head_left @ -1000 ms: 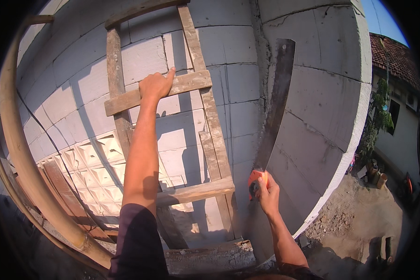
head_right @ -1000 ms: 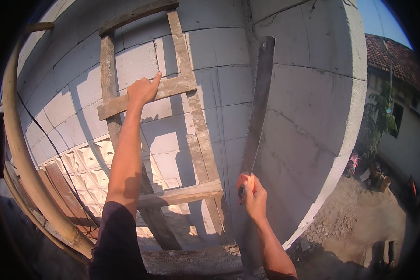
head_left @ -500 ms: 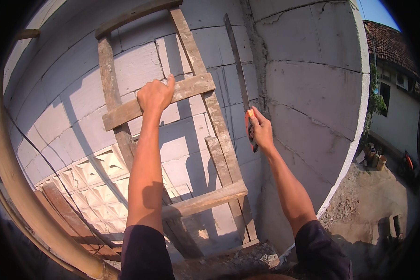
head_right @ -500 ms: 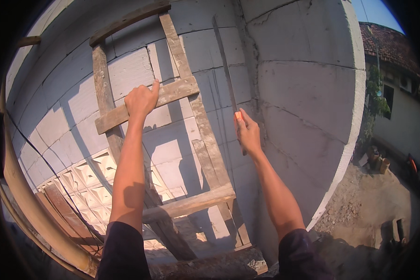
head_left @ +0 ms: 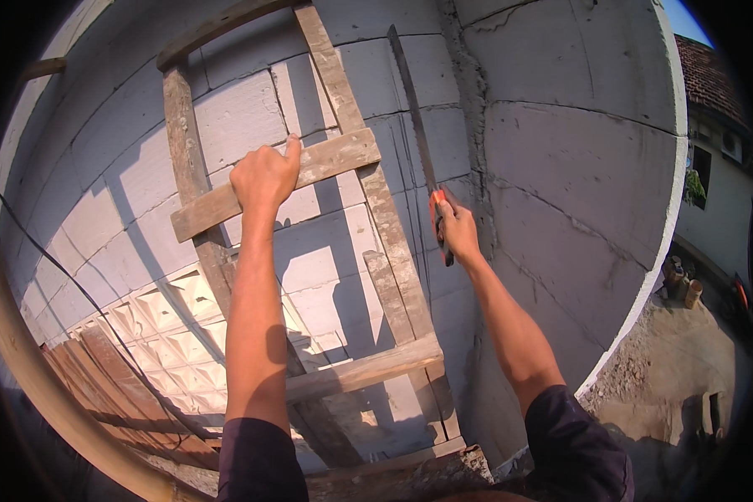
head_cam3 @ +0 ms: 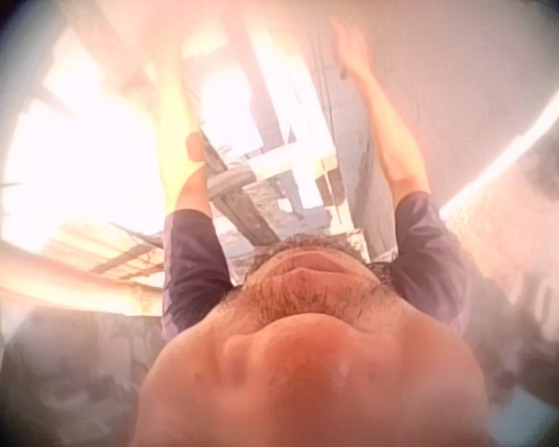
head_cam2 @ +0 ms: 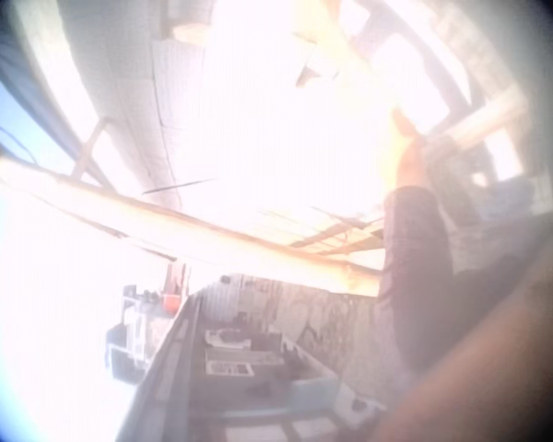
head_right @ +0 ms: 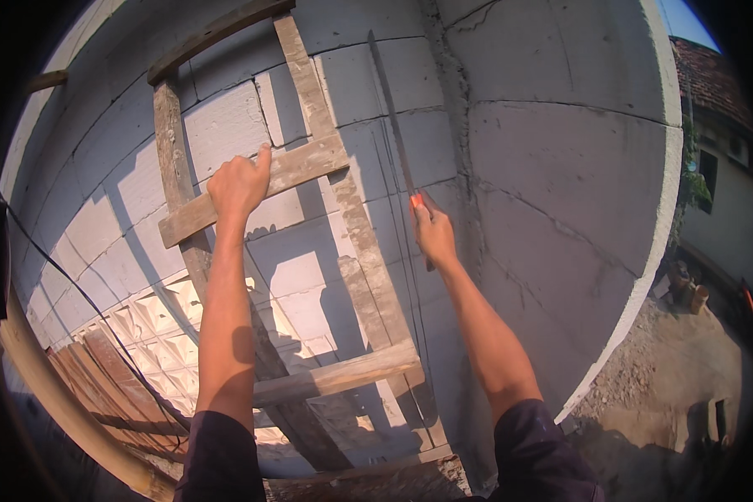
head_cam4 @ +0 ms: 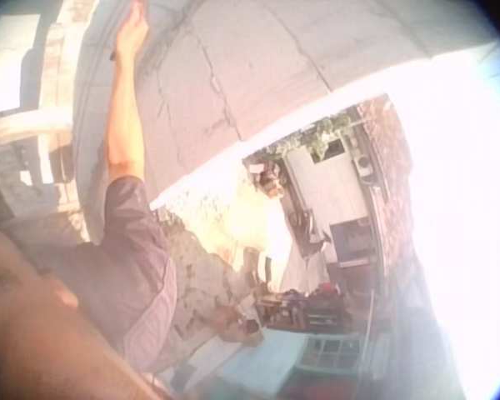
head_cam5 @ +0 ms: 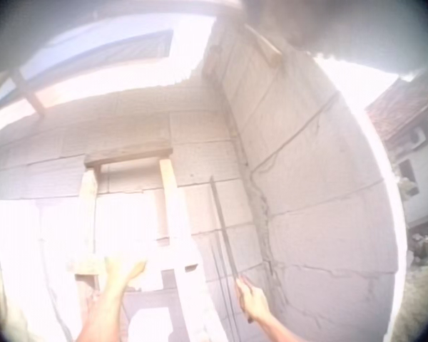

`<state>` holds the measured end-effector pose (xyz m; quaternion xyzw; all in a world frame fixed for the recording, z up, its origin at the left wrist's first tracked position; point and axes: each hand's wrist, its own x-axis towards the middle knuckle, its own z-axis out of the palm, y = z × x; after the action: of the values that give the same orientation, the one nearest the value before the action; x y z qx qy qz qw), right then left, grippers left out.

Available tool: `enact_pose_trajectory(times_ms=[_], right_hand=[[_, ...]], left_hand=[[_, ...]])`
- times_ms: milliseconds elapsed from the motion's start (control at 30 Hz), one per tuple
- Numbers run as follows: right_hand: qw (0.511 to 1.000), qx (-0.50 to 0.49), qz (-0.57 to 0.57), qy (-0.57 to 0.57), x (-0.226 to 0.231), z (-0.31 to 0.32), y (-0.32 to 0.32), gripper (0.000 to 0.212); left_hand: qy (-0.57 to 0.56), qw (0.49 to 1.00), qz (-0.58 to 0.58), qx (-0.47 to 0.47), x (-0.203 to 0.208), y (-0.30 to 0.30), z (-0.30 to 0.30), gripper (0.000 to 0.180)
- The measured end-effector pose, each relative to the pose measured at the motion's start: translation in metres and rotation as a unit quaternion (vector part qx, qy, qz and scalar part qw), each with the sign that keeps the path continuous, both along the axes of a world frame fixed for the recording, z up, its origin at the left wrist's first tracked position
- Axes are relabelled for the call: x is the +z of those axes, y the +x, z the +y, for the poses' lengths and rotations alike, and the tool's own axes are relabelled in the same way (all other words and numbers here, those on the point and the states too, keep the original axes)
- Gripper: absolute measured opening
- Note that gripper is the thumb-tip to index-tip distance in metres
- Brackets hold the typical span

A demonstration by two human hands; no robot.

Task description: The person saws a groove into a concrete block wall using a hand saw, then removes a small piece of wood from the gap.

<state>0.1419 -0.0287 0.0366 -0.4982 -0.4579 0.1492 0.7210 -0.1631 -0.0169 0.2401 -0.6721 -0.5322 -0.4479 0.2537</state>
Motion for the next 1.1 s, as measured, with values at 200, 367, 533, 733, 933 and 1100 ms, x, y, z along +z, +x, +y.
enact_pose_trajectory(times_ms=[200, 367, 533, 733, 933, 1100], right_hand=[[1.000, 0.009, -0.006, 0.004, 0.007, 0.004, -0.002, 0.038], [0.991, -0.081, -0.106, 0.018, -0.006, 0.035, 0.019, 0.048], [0.988, -0.069, -0.141, -0.006, 0.003, 0.013, -0.005, 0.046], [0.989, -0.084, -0.116, -0.035, -0.165, -0.007, -0.006, 0.043], [0.986, 0.047, 0.030, -0.156, -0.314, -0.166, -0.043, 0.040], [0.999, 0.016, -0.022, -0.034, -0.247, -0.142, -0.034, 0.043]], left_hand=[[0.013, 1.000, 0.001, 0.015, -0.001, -0.002, 0.003, 0.074], [0.012, 1.000, -0.011, 0.011, 0.003, 0.006, 0.004, 0.075], [0.010, 0.999, -0.013, 0.037, 0.003, 0.000, 0.001, 0.075], [-0.019, 0.999, -0.006, 0.043, -0.003, 0.000, 0.005, 0.075], [0.006, 0.999, -0.008, 0.040, 0.003, 0.000, 0.000, 0.074], [-0.015, 1.000, -0.013, 0.021, -0.003, 0.010, 0.004, 0.075]])
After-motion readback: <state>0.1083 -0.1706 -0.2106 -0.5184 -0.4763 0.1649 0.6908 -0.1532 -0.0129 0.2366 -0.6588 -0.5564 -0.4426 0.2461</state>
